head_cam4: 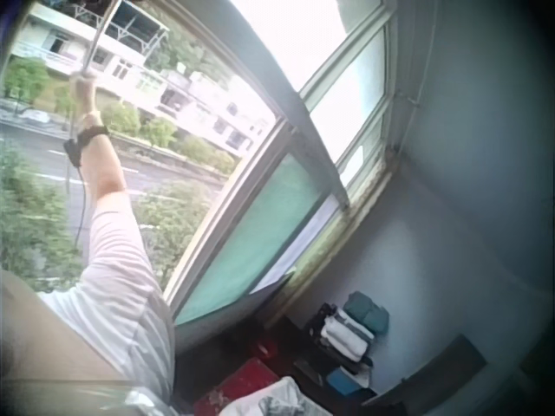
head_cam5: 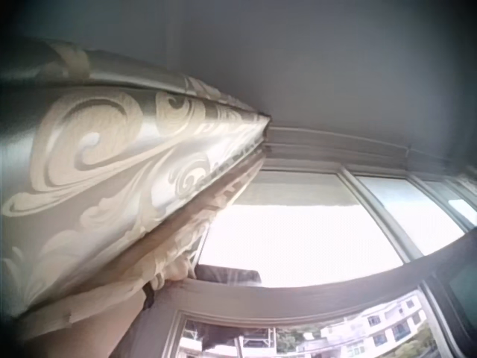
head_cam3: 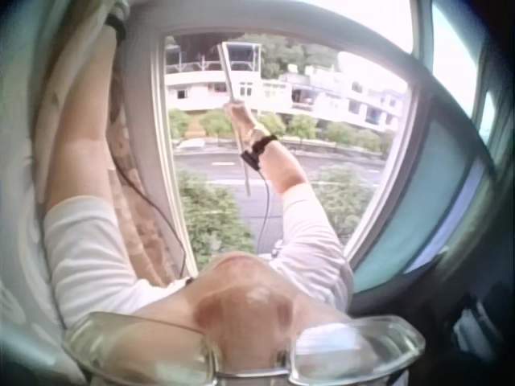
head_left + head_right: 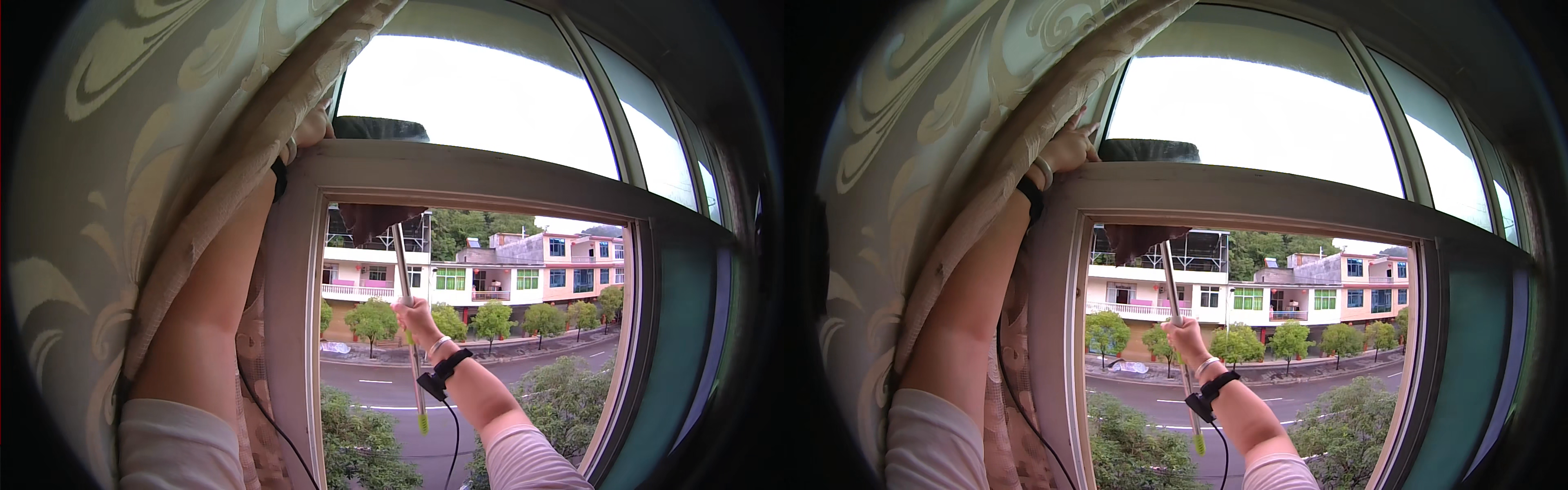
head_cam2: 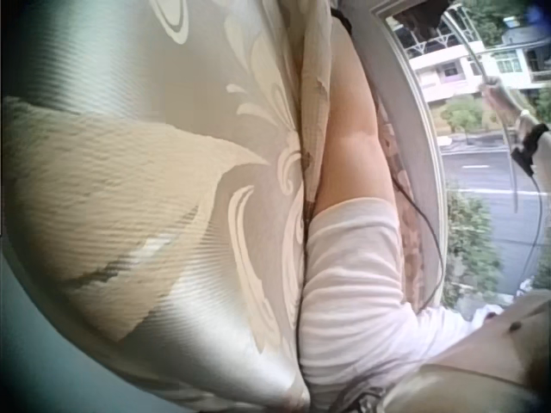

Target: The person wraps a cloth around a squeegee and uses the tool to wipe the upper and lower panes of a window.

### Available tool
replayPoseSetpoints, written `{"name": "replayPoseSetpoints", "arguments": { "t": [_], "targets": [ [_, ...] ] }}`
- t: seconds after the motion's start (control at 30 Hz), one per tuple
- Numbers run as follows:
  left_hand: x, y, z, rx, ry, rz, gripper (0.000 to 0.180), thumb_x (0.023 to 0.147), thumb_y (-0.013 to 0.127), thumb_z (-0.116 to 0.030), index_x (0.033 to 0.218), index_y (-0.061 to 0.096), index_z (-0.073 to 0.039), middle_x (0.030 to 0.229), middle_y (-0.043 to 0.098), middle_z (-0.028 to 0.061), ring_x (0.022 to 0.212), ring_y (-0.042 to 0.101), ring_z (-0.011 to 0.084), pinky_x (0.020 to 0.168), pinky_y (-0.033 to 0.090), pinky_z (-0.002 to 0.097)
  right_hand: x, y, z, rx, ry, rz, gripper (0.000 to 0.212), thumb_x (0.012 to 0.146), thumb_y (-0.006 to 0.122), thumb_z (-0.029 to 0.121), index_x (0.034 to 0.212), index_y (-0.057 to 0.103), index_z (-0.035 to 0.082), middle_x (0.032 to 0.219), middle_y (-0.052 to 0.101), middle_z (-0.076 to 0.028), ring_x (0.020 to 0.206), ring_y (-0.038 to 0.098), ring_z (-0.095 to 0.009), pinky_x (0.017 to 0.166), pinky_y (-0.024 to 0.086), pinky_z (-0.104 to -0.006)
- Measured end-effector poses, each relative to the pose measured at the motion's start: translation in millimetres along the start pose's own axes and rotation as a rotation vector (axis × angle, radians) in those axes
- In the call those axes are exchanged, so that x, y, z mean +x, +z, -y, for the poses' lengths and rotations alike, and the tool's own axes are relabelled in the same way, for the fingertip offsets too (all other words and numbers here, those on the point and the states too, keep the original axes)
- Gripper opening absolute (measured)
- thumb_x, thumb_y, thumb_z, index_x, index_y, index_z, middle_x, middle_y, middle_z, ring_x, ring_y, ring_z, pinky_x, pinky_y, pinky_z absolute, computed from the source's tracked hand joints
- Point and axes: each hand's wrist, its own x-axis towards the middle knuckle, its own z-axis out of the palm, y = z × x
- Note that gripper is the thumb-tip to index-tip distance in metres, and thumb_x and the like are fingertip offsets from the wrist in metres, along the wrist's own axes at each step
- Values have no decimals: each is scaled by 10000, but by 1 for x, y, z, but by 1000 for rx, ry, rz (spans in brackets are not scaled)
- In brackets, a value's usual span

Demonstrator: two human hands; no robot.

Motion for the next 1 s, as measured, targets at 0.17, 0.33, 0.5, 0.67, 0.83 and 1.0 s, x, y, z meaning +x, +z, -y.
{"name": "replayPoseSetpoints", "arguments": {
  "t": [0.17, 0.33, 0.5, 0.67, 0.83, 1.0],
  "targets": [
    [10, 8, -24, -67, 74, 18, 578, 775, 634, -178, 1303, 445, -39, 1491, -53, 178, 1382, -63, 291, 1110, 103, 358, -8, 71, -2, 245, 50, 11, 180, 817, 588, 67, 667, 489, 54, 518, 451, 12, 402, 429, -77, 378, 353, -234],
    [0, -1, -31, -80, 47, 21, 648, 766, 641, -199, 1346, 388, -58, 1498, -28, 150, 1381, -1, 312, 1108, 119, 354, -6, 87, -3, 283, 22, -10, 183, 817, 587, 65, 665, 487, 51, 518, 451, 12, 418, 433, -70, 377, 348, -232],
    [8, 7, -22, -91, -8, 34, 663, 764, 640, -207, 1355, 375, -65, 1501, -26, 133, 1382, -3, 307, 1109, 121, 353, -38, 76, -50, 193, 22, -67, 196, 819, 589, 76, 653, 487, 54, 530, 472, 4, 425, 435, -69, 376, 342, -226],
    [24, 19, 7, 297, 81, -5, 686, 774, 618, -185, 1382, 323, -72, 1502, -44, 121, 1384, -16, 290, 1109, 132, 353, -10, 93, -15, 266, 18, -28, 186, 814, 589, 61, 652, 500, 41, 505, 461, 6, 404, 425, -74, 371, 342, -235],
    [13, 3, -18, -157, -36, 157, 310, 814, 586, -181, 1115, 640, -136, 1495, 141, 93, 1383, -66, 283, 1118, 39, 389, -7, 75, -37, 232, -43, -31, 190, 811, 587, 43, 647, 492, 50, 510, 464, 2, 409, 429, -77, 376, 334, -236],
    [2, -4, -28, 39, 109, 125, 203, 836, 561, -178, 978, 705, -168, 1476, 212, 87, 1381, -86, 277, 1115, -7, 407, -17, 52, -66, 243, 3, -4, 207, 804, 595, 38, 636, 478, 64, 511, 472, 3, 414, 435, -79, 382, 332, -233]
  ]
}}
